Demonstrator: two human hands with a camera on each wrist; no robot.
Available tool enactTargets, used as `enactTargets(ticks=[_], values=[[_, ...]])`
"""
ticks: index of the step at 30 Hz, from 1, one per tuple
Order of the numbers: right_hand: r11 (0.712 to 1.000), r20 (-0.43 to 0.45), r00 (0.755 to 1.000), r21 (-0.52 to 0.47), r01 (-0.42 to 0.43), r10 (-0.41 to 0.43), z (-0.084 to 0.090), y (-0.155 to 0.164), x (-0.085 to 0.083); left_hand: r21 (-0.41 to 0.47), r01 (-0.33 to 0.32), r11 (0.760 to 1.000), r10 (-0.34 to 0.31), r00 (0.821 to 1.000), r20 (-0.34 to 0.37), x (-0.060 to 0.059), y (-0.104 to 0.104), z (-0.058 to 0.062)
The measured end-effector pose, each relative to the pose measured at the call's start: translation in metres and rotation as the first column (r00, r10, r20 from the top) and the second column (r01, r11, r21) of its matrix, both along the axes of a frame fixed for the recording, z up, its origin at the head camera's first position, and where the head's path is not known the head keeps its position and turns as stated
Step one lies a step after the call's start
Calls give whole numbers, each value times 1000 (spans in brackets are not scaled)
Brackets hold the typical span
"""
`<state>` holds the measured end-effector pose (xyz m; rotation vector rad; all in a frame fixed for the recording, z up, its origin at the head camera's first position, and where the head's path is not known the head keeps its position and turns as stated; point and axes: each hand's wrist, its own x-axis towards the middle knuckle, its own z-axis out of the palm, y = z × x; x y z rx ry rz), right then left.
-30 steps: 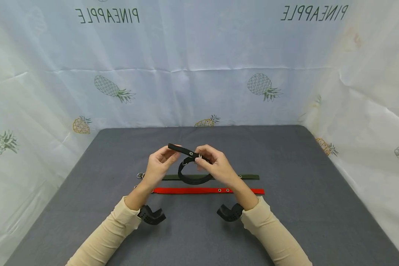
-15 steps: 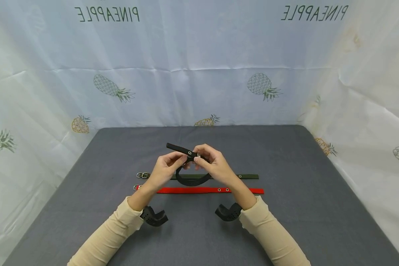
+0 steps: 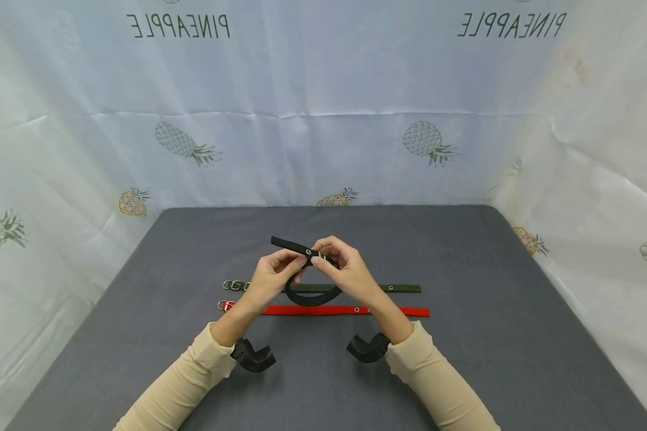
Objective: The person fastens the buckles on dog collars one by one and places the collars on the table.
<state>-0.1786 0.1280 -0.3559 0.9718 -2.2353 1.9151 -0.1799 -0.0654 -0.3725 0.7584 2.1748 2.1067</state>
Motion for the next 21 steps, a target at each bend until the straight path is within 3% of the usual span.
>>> enactTargets(ticks=[21], values=[[999,3,1000,45,7,-7,0,0,3,29,-21,999,22,999,-27,1,2,-4]])
